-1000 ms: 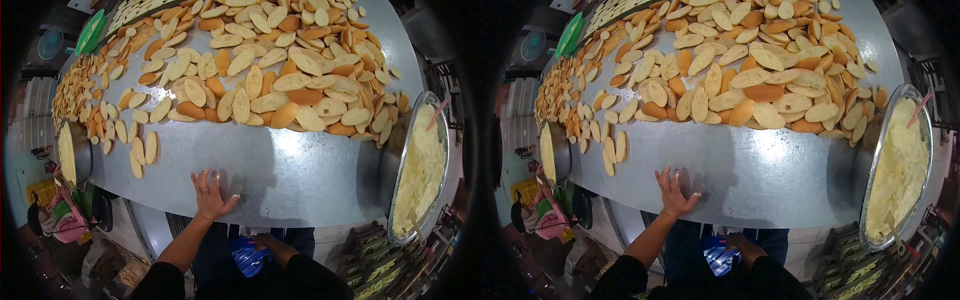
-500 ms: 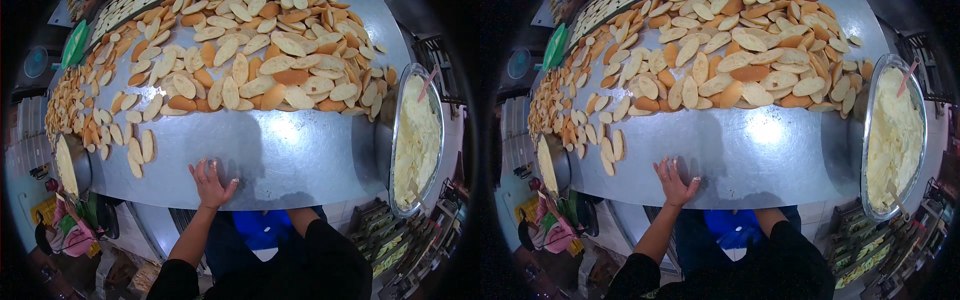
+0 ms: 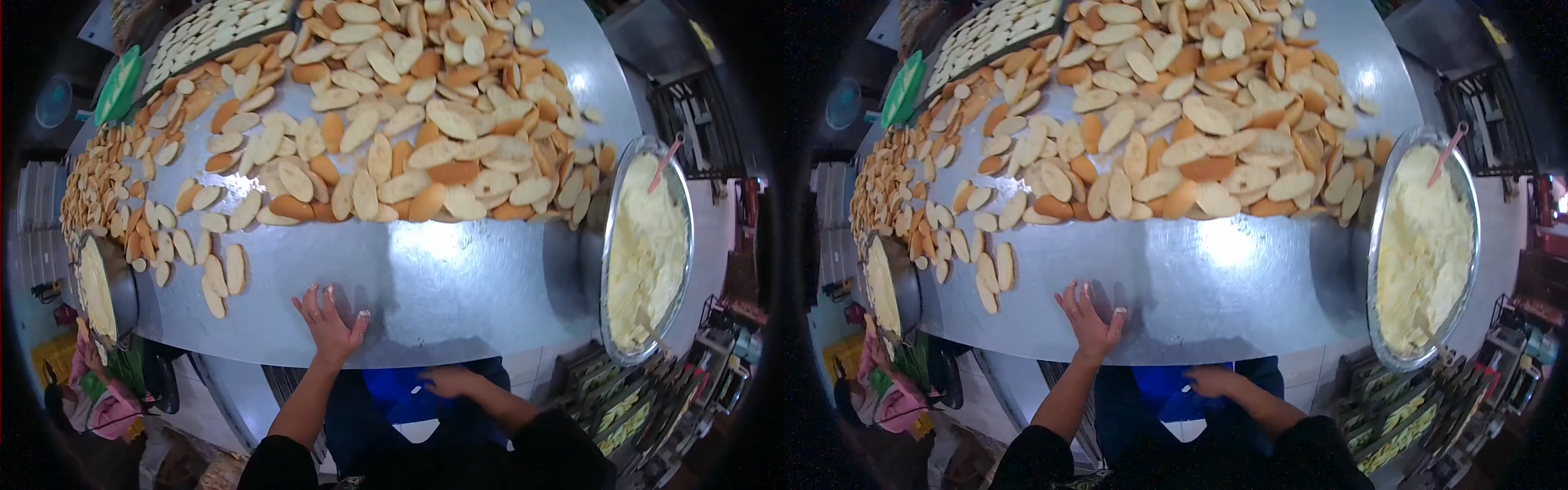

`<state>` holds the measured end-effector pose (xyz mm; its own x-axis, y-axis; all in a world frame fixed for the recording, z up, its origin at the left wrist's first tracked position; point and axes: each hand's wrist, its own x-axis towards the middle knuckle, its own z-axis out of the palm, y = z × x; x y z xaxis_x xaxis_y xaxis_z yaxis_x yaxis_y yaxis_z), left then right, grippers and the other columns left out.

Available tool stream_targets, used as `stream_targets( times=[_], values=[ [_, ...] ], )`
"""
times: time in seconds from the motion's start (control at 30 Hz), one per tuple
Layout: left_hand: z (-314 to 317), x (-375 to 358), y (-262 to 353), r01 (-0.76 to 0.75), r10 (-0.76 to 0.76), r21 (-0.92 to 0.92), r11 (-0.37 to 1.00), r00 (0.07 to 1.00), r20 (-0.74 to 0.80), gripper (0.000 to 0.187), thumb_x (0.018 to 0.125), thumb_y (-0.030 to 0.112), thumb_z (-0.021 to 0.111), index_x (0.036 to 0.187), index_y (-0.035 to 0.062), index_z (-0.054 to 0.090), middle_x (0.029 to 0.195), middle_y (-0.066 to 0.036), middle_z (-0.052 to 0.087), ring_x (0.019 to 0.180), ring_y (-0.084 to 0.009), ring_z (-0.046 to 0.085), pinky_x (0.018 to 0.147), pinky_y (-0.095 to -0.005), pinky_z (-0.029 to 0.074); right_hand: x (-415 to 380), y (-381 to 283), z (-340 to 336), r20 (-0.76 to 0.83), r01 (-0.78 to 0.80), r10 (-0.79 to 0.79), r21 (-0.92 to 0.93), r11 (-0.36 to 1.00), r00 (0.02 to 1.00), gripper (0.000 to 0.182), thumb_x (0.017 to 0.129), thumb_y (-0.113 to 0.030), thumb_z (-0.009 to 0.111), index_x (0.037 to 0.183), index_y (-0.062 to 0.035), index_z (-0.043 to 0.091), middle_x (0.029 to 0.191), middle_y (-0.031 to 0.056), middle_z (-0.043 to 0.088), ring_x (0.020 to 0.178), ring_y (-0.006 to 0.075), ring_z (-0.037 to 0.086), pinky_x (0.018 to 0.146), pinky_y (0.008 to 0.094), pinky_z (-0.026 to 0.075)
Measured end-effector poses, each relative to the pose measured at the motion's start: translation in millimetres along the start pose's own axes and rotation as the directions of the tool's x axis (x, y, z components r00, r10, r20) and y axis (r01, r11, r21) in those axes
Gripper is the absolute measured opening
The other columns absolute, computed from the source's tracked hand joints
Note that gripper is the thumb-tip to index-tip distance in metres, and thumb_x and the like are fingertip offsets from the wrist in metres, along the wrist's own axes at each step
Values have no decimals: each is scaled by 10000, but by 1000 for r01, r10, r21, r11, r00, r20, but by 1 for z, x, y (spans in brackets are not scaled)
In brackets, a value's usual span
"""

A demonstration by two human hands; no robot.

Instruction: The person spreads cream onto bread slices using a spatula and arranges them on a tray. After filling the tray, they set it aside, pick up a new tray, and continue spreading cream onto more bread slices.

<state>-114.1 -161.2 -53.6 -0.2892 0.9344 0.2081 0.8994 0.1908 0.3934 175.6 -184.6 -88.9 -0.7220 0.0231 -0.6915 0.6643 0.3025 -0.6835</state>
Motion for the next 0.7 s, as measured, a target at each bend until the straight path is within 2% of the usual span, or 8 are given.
stream_targets(
  times=[0.03,0.13,0.2,0.3,0.37,0.4,0.5,0.7],
  values=[
    [-1,1,0,33,-33,-3,999,999,9,753,754,431,636,1299,11,331,1303,-243,257,1241,-433,240,1028,-652,66,-17,-15,-16,221,11,-36,115,993,975,383,876,-243,487,1221,-83,540,1195,172,560,1073,325,551,933,413,419],
    [7,49,-5,140,-143,-41,989,987,-78,741,767,411,631,1310,15,321,1312,-243,247,1246,-431,236,1030,-650,57,-67,-75,-114,301,111,-274,464,879,913,307,913,-192,477,1181,-70,565,1120,156,602,1018,278,580,889,352,448],
    [12,74,-7,119,-119,-3,993,988,-99,731,774,415,627,1304,11,327,1316,-244,248,1246,-433,234,1030,-651,68,-80,-98,-165,-7,347,-414,559,753,910,256,906,-139,510,1128,-37,587,1037,133,636,964,240,601,856,327,459],
    [33,96,-11,130,-126,81,988,990,-61,724,777,434,622,1289,5,341,1319,-244,251,1250,-428,229,1030,-651,91,-74,-117,-269,-562,451,-216,322,832,799,254,866,-136,576,1098,-33,588,997,80,616,920,176,578,814,316,458],
    [40,97,-13,122,-117,147,982,992,-41,711,777,460,614,1262,2,368,1319,-246,257,1250,-420,226,1032,-647,123,-52,-110,-336,-785,456,-146,188,870,601,260,866,-120,567,1107,-25,587,930,53,599,891,141,565,821,290,453],
    [39,95,-10,122,-117,137,983,992,-44,703,774,461,614,1255,7,377,1322,-243,258,1250,-415,230,1033,-646,125,-44,-108,-374,-787,480,-59,313,819,615,268,871,-135,564,1106,-7,584,878,30,586,868,118,557,806,261,452],
    [33,98,-5,119,-114,118,986,992,-52,679,766,467,613,1235,24,401,1327,-233,264,1247,-400,243,1033,-643,130,1,-87,-473,-851,455,-120,150,878,511,264,874,-157,554,1087,-8,600,824,0,583,725,95,528,671,237,447],
    [31,96,-4,145,-145,96,985,989,-8,655,752,516,595,1199,64,439,1318,-207,300,1225,-378,283,1018,-645,150,82,-43,-634,-912,15,-240,-250,968,333,288,865,-276,527,1049,-84,638,790,38,608,671,94,524,650,267,449]
  ],
)
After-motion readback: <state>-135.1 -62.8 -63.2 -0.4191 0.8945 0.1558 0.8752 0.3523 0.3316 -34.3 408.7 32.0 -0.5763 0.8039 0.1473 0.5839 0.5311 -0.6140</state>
